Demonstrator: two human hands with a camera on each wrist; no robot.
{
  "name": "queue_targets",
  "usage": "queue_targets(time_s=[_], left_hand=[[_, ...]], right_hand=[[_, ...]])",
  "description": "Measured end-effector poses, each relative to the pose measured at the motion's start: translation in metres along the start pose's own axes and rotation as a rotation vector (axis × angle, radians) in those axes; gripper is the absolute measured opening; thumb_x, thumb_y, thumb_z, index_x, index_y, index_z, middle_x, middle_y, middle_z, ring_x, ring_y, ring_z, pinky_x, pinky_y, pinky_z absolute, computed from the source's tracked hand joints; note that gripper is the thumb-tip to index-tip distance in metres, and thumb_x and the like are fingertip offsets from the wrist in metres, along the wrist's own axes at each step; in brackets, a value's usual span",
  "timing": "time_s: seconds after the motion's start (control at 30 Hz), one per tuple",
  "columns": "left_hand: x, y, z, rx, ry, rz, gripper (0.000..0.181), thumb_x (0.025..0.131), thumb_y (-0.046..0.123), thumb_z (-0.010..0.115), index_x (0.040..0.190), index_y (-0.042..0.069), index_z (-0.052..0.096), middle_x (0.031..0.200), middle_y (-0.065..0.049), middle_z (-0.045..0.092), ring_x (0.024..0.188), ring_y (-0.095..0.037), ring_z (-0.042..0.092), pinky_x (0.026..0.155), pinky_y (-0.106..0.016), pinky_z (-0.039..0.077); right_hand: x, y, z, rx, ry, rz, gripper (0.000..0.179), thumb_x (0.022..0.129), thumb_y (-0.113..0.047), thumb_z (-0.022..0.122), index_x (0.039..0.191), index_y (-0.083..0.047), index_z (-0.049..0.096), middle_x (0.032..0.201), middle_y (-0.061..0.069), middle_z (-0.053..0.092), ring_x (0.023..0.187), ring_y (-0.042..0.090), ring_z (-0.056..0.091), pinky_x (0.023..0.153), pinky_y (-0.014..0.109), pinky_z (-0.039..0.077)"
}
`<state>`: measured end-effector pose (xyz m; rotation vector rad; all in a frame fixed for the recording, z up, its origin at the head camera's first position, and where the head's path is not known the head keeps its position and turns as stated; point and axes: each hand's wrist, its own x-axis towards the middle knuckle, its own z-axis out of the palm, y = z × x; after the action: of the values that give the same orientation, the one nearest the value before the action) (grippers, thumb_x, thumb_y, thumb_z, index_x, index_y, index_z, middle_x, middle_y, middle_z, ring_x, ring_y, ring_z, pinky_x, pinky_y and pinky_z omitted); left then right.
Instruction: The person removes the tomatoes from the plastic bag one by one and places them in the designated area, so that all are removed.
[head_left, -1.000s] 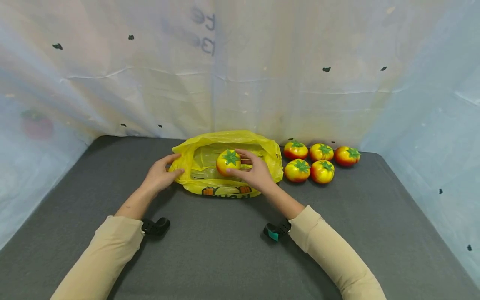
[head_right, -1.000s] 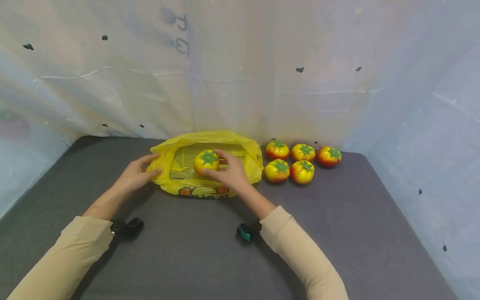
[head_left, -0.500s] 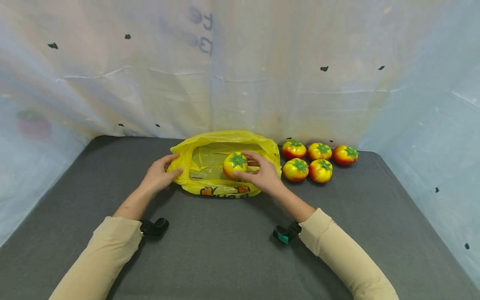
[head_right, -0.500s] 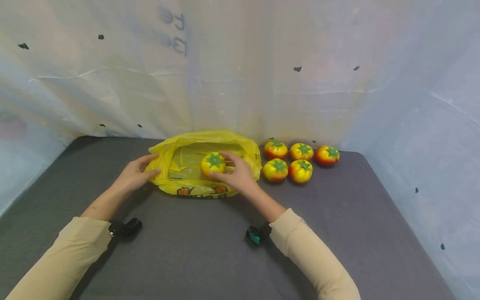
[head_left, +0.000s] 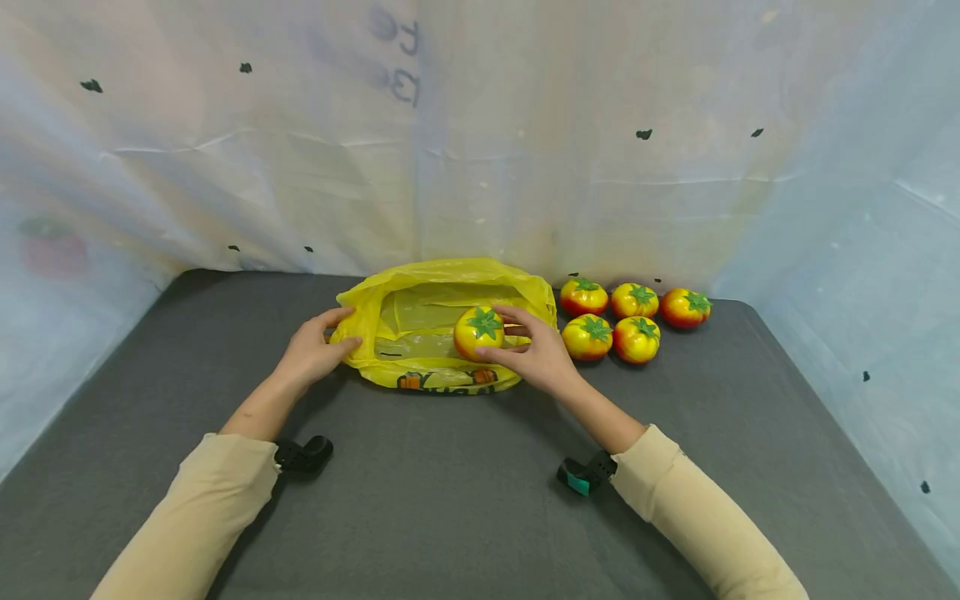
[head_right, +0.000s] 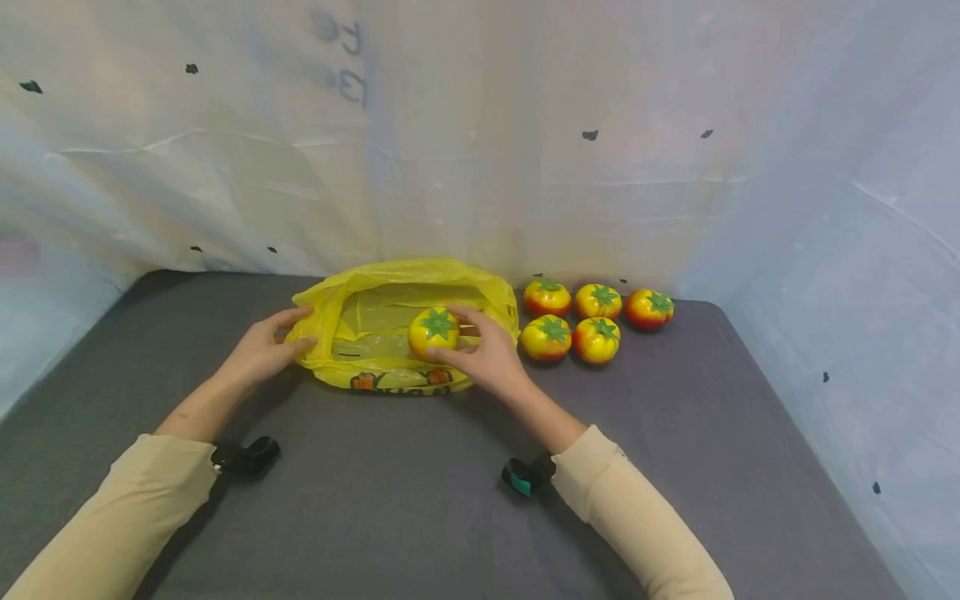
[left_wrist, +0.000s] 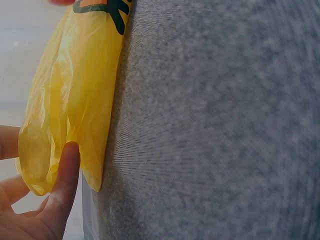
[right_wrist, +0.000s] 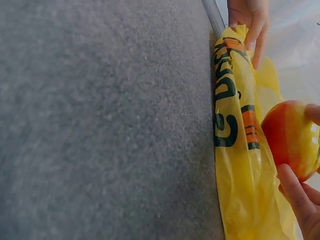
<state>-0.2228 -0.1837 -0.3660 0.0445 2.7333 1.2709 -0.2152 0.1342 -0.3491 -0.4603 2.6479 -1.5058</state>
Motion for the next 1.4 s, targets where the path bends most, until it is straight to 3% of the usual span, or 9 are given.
queue_targets(time_s=[0.27, 0.57, 0.93, 1.4], left_hand=[[0.0, 0.002, -0.003, 0.02, -0.017, 0.014, 0.062, 0.099, 0.022, 0.051, 0.152, 0.004, 0.024, 0.152, -0.029, 0.025, 0.131, -0.05, 0.033, 0.093, -0.056, 0.045], [-0.001, 0.002, -0.003, 0.005, -0.026, 0.01, 0.061, 0.099, 0.021, 0.051, 0.152, 0.006, 0.025, 0.152, -0.027, 0.026, 0.123, -0.045, 0.044, 0.083, -0.045, 0.05], [0.001, 0.001, -0.003, -0.013, -0.023, 0.011, 0.061, 0.099, 0.021, 0.051, 0.152, 0.007, 0.025, 0.153, -0.025, 0.026, 0.123, -0.044, 0.045, 0.082, -0.043, 0.051], [0.001, 0.002, -0.004, 0.0, -0.03, 0.007, 0.061, 0.099, 0.021, 0.051, 0.152, 0.006, 0.025, 0.152, -0.027, 0.026, 0.123, -0.045, 0.043, 0.084, -0.046, 0.05]], right_hand=[[-0.005, 0.001, -0.011, -0.026, -0.003, 0.015, 0.063, 0.084, -0.027, 0.075, 0.141, -0.019, 0.048, 0.142, 0.007, 0.049, 0.125, 0.029, 0.052, 0.092, 0.043, 0.052], [-0.01, 0.005, -0.025, -0.049, 0.014, 0.011, 0.064, 0.084, -0.029, 0.075, 0.141, -0.019, 0.048, 0.141, 0.012, 0.049, 0.125, 0.032, 0.052, 0.094, 0.045, 0.05], [-0.017, 0.008, -0.039, -0.095, 0.043, 0.028, 0.067, 0.084, -0.031, 0.075, 0.142, -0.017, 0.046, 0.141, 0.012, 0.049, 0.125, 0.032, 0.051, 0.095, 0.046, 0.049], [-0.024, 0.014, -0.056, -0.075, 0.093, 0.035, 0.067, 0.083, -0.03, 0.076, 0.142, -0.015, 0.047, 0.14, 0.015, 0.049, 0.125, 0.033, 0.052, 0.096, 0.046, 0.049]])
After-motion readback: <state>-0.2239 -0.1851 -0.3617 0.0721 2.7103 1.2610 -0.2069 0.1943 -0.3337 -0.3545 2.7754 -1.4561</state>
